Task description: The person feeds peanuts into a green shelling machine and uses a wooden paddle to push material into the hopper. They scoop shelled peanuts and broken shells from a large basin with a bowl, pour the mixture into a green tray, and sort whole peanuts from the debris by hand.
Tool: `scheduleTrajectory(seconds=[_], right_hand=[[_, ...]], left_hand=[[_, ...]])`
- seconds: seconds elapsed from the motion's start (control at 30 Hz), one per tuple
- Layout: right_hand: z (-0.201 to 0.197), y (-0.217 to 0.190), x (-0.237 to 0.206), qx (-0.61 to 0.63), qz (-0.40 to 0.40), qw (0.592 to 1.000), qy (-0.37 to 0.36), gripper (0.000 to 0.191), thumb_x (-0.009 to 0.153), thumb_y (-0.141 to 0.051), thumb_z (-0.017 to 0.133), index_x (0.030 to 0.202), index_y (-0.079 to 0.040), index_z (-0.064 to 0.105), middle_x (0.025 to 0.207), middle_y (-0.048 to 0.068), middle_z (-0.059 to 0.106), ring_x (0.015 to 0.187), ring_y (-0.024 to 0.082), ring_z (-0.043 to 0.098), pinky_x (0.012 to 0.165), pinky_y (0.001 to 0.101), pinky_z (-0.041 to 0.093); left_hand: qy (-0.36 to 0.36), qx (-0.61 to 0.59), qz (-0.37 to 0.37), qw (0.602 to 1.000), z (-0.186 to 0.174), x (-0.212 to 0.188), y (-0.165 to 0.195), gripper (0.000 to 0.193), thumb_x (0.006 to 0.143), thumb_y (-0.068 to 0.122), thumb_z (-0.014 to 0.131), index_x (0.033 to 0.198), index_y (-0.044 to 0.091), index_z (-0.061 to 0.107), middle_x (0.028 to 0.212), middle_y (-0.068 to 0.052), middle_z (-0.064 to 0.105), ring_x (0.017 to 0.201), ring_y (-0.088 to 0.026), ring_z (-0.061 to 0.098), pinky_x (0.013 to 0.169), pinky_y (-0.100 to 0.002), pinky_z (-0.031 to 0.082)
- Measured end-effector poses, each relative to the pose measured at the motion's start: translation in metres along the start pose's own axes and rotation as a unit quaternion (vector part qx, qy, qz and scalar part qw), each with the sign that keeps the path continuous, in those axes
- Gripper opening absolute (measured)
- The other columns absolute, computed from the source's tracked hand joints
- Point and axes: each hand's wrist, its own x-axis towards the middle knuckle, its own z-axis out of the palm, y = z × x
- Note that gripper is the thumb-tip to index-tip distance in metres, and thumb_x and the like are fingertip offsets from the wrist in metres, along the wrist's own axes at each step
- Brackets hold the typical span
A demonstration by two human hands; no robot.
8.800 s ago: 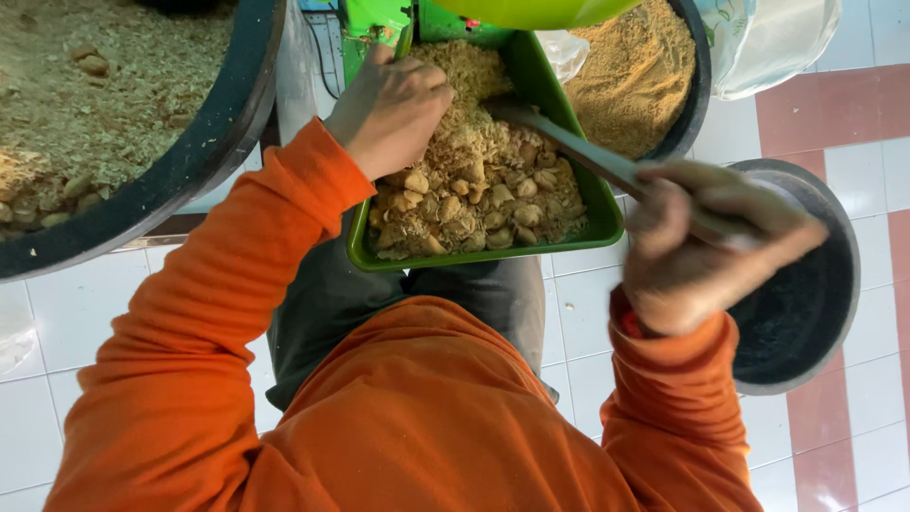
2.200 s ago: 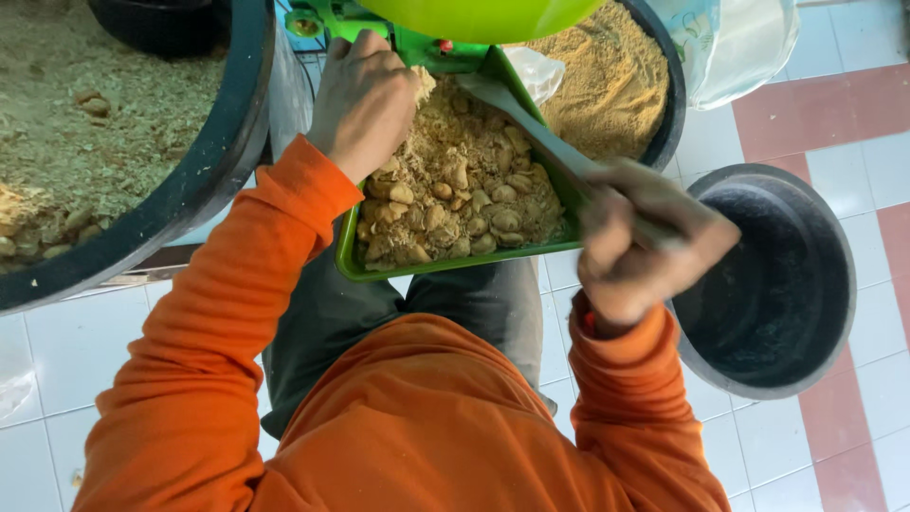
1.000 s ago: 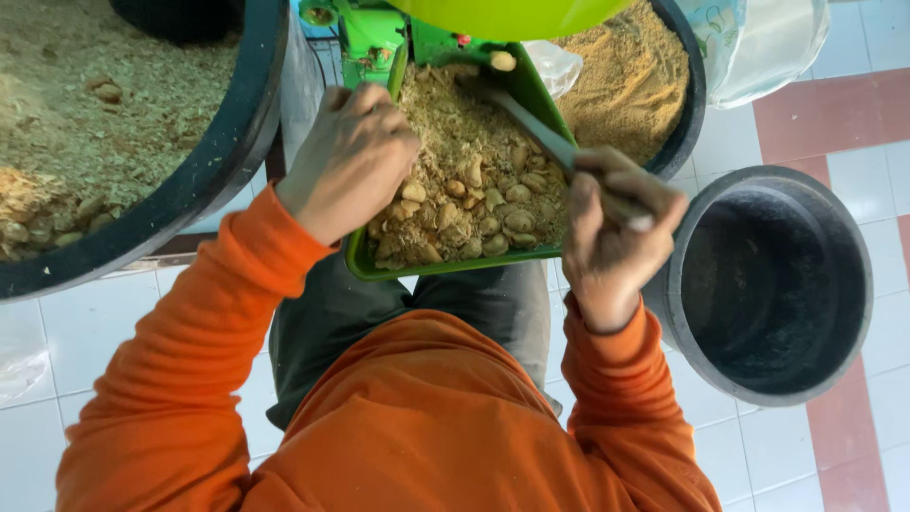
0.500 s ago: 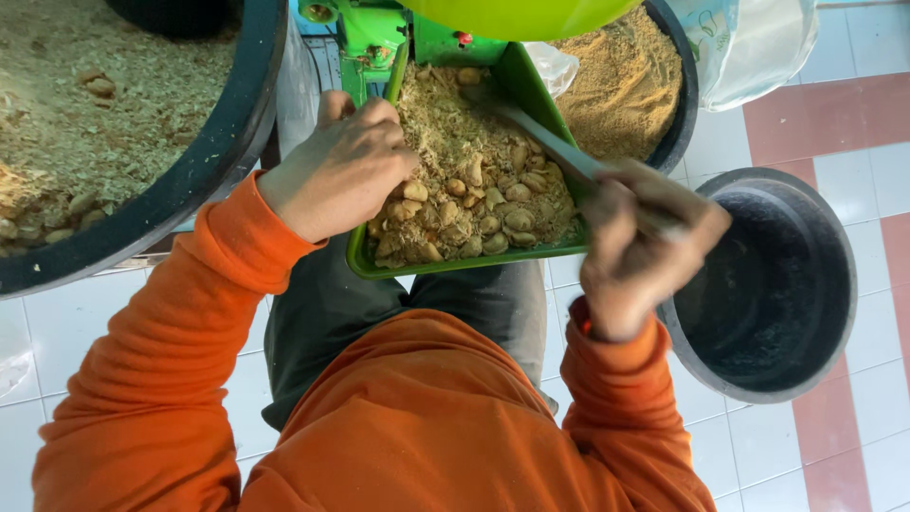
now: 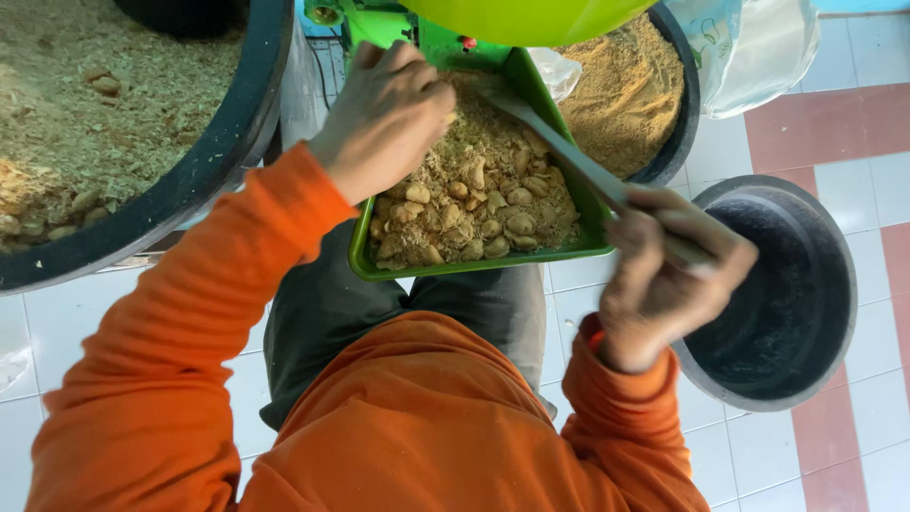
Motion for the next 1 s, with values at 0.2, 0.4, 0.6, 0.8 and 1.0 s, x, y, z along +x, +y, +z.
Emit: scheduleTrajectory(seconds=[0.2,0.4,0.6,0.8,1.0], right_hand=[[-0.037,-0.012,-0.003,-0.059,0.000,0.997,0.057,0.019,0.113,-0.007,0.058,0.117,-0.001,0.040,0.098,0.021,0.069,0.063,0.014,0.065,0.056,0.0230,0.056],[-0.001,0.013,-0.013,0.028,0.011,0.998,-0.048,0.023,0.115,0.000,0.060,0.121,-0.001,0.038,0.111,0.023,0.072,0.077,0.017,0.071,0.066,0.0245,0.059],[0.019,0.008,-0.010,-0.012,0.034,0.997,-0.069,0.025,0.113,0.000,0.064,0.122,0.002,0.041,0.113,0.027,0.073,0.073,0.016,0.063,0.073,0.0266,0.055],[0.028,0.021,-0.022,0.045,0.017,0.998,-0.036,0.022,0.114,-0.001,0.062,0.123,0.000,0.043,0.116,0.026,0.071,0.083,0.016,0.073,0.072,0.0265,0.062],[0.019,0.008,-0.009,0.008,0.050,0.998,-0.044,0.021,0.119,-0.005,0.063,0.121,0.001,0.043,0.118,0.027,0.071,0.086,0.020,0.073,0.077,0.0281,0.062]], left_hand=[[-0.004,0.122,-0.049,0.991,0.028,0.026,0.004,0.004,0.091,0.010,0.070,0.093,0.007,0.071,0.088,-0.008,0.065,0.099,-0.024,0.055,0.085,-0.044,0.041],[-0.040,0.028,-0.010,0.999,-0.015,-0.019,0.019,0.008,0.086,0.012,0.070,0.091,0.008,0.073,0.090,-0.006,0.067,0.099,-0.022,0.055,0.091,-0.046,0.039],[-0.132,-0.080,-0.001,0.988,-0.058,-0.054,0.039,0.008,0.087,0.015,0.072,0.085,0.008,0.074,0.086,-0.005,0.068,0.100,-0.022,0.056,0.096,-0.047,0.035],[-0.091,-0.059,0.004,0.994,-0.054,-0.050,0.039,0.008,0.087,0.013,0.070,0.083,0.007,0.072,0.086,-0.004,0.066,0.099,-0.022,0.056,0.092,-0.047,0.035],[-0.081,-0.008,0.026,0.996,-0.038,-0.052,0.035,0.009,0.088,0.014,0.069,0.082,0.007,0.068,0.086,-0.005,0.064,0.098,-0.022,0.055,0.091,-0.045,0.037]])
